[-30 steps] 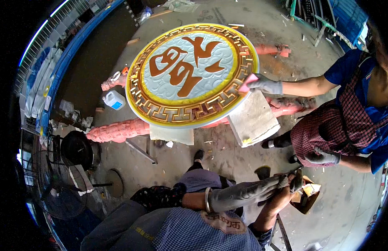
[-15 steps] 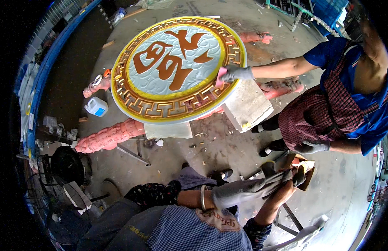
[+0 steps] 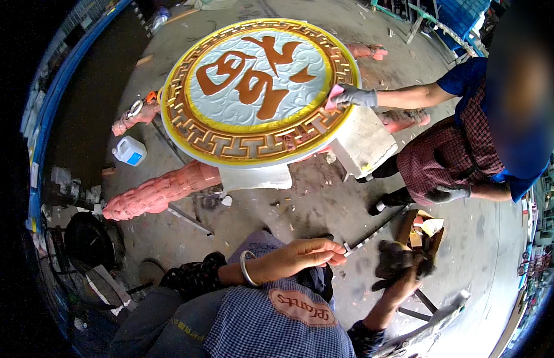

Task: The person rubs gold leaf onto a large circular decorative plaque featuring a raised Chinese character and geometric border. They repeatedly apply gold leaf from a small square sheet using a pink sponge, working around the border and the central character. Another person is visible nearby, also working on the same plaque.

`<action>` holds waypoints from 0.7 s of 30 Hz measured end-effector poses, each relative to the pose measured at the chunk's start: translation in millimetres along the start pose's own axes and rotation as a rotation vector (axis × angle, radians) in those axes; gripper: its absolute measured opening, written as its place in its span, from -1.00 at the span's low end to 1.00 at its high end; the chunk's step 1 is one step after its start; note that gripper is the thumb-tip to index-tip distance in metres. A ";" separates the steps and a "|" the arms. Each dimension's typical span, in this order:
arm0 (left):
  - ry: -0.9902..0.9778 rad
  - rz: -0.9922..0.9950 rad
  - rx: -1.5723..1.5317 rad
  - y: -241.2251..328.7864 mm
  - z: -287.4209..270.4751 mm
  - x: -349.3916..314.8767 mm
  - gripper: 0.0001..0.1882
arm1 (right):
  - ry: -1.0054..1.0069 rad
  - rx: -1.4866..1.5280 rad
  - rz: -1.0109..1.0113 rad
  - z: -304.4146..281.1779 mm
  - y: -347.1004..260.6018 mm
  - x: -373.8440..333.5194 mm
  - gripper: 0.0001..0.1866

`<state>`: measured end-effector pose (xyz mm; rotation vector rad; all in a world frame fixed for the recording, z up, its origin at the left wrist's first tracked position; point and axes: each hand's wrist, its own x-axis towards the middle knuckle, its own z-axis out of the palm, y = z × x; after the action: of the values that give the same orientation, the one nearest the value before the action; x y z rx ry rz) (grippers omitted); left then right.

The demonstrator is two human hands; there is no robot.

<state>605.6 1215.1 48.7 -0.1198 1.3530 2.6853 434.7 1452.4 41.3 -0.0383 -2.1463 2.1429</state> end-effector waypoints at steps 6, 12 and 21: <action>0.267 0.532 0.913 5.1 -3.5 -24.6 -0.20 | -0.547 -0.057 -0.037 66.6 -38.8 -75.5 -0.79; 0.108 0.137 0.480 -10.3 -6.9 -36.3 -0.44 | -0.877 -0.110 -0.105 100.3 -81.0 -92.3 -0.52; 0.355 0.185 0.286 -20.0 -16.7 -23.1 -0.63 | -1.083 -0.425 -0.318 91.8 -59.9 -77.4 -0.17</action>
<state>631.6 1211.6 26.0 -0.4815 1.9234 2.6667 506.6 1353.5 96.7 1.6204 -2.7478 1.6009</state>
